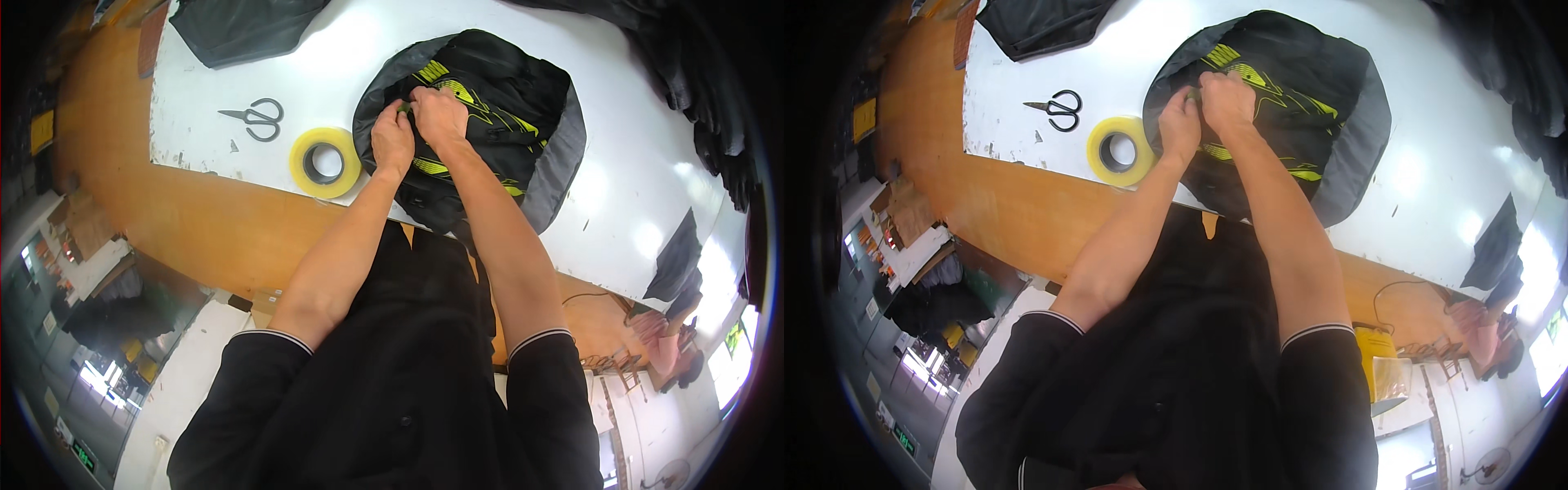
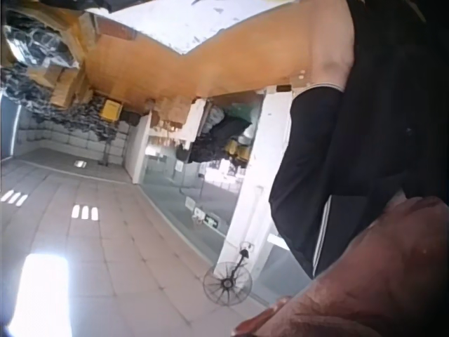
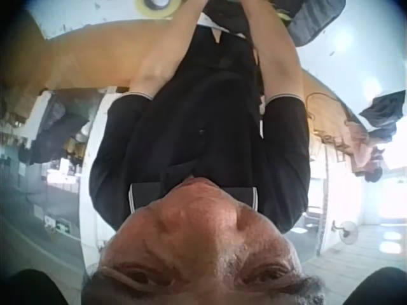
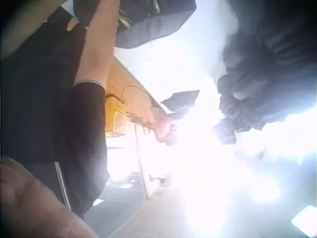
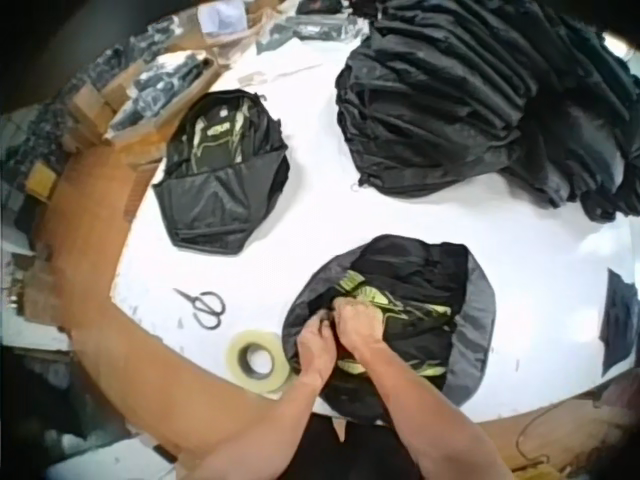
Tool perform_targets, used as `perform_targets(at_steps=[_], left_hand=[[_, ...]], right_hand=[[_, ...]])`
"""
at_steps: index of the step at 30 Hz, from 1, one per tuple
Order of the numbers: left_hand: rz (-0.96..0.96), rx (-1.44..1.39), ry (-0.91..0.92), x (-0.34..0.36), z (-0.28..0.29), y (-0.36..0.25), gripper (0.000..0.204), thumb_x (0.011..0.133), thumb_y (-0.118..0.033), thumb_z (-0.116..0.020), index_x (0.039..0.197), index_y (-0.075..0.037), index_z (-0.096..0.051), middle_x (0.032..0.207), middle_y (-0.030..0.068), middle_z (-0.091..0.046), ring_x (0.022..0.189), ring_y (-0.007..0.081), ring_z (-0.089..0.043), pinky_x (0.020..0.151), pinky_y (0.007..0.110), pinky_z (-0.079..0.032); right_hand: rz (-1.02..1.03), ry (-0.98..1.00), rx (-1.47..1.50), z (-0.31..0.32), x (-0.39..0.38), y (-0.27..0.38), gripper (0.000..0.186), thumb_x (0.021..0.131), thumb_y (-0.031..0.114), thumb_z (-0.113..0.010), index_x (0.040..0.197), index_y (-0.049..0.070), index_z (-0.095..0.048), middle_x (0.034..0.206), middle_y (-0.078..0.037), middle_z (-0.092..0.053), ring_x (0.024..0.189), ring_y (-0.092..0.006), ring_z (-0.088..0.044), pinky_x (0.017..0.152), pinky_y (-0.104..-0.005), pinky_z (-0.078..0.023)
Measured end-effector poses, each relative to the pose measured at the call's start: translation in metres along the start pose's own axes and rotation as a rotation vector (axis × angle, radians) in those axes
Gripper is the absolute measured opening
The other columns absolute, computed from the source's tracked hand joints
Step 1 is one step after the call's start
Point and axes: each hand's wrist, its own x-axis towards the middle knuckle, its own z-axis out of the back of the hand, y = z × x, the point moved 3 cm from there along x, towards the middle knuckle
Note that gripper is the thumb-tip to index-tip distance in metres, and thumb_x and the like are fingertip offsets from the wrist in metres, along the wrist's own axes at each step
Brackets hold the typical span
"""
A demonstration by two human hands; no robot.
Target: The person prepares backpacks by cutting pieces of tape with scissors and sticking the tape onto the bags, then stacking them on a work table.
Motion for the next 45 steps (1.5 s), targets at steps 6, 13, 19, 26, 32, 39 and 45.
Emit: perform_targets(at_steps=[6, 13, 19, 26, 32, 39, 45], left_hand=[[0.150, -0.075, 0.013, 0.000, -0.006, 0.002, 0.026, 0.090, -0.013, -0.053, 0.111, -0.001, -0.061, 0.106, 0.0225, -0.064, 0.099, 0.0388, -0.061, 0.087, 0.042, -0.046], [0.208, -0.201, -0.066, 0.016, -0.002, -0.002, 0.022, 0.086, -0.009, -0.060, 0.105, 0.002, -0.061, 0.098, 0.0224, -0.066, 0.089, 0.0376, -0.064, 0.079, 0.041, -0.049], [0.107, -0.057, -0.149, 0.018, 0.000, 0.009, 0.011, 0.082, -0.004, -0.059, 0.091, 0.000, -0.061, 0.089, 0.0204, -0.066, 0.084, 0.0344, -0.065, 0.077, 0.039, -0.050], [0.119, -0.097, -0.062, 0.007, -0.004, 0.005, 0.019, 0.081, 0.000, -0.053, 0.096, -0.001, -0.065, 0.092, 0.0223, -0.065, 0.087, 0.0376, -0.063, 0.080, 0.041, -0.049], [0.023, 0.029, -0.040, 0.008, -0.005, 0.007, 0.024, 0.083, 0.000, -0.051, 0.101, 0.001, -0.066, 0.097, 0.0218, -0.064, 0.091, 0.0408, -0.059, 0.082, 0.044, -0.047], [-0.022, 0.117, -0.077, 0.009, -0.007, 0.009, 0.026, 0.086, -0.004, -0.049, 0.107, 0.001, -0.064, 0.107, 0.0229, -0.061, 0.102, 0.0404, -0.057, 0.088, 0.044, -0.045], [0.087, 0.127, 0.042, 0.010, -0.004, 0.006, 0.031, 0.088, -0.004, -0.050, 0.117, -0.002, -0.060, 0.125, 0.0169, -0.056, 0.113, 0.0368, -0.054, 0.095, 0.042, -0.044]], right_hand=[[-0.314, 0.232, 0.141, 0.009, 0.005, 0.006, 0.020, 0.086, 0.025, -0.059, 0.101, 0.016, -0.067, 0.104, -0.008, -0.068, 0.103, -0.0264, -0.062, 0.083, -0.0395, -0.049], [-0.400, 0.156, 0.283, 0.002, 0.010, 0.001, 0.023, 0.085, 0.027, -0.059, 0.103, 0.017, -0.069, 0.101, -0.011, -0.069, 0.100, -0.0282, -0.064, 0.085, -0.0402, -0.049], [-0.357, 0.220, 0.192, -0.017, 0.012, -0.005, 0.026, 0.084, 0.034, -0.056, 0.102, 0.017, -0.067, 0.104, -0.010, -0.068, 0.098, -0.0323, -0.063, 0.082, -0.0434, -0.050], [-0.391, 0.196, 0.211, -0.001, 0.001, 0.001, 0.027, 0.085, 0.031, -0.059, 0.105, 0.014, -0.068, 0.101, -0.014, -0.069, 0.098, -0.0322, -0.064, 0.083, -0.0420, -0.049], [-0.264, 0.160, 0.121, -0.010, 0.004, -0.002, 0.024, 0.086, 0.029, -0.060, 0.102, 0.013, -0.066, 0.098, -0.012, -0.069, 0.094, -0.0321, -0.065, 0.081, -0.0428, -0.049], [-0.169, 0.094, 0.071, -0.014, 0.009, 0.001, 0.020, 0.084, 0.026, -0.063, 0.097, 0.011, -0.064, 0.092, -0.007, -0.070, 0.088, -0.0296, -0.066, 0.074, -0.0417, -0.050], [-0.081, 0.066, 0.045, -0.018, 0.004, -0.001, 0.021, 0.086, 0.027, -0.061, 0.097, 0.010, -0.058, 0.094, -0.011, -0.066, 0.088, -0.0313, -0.065, 0.071, -0.0454, -0.050]])
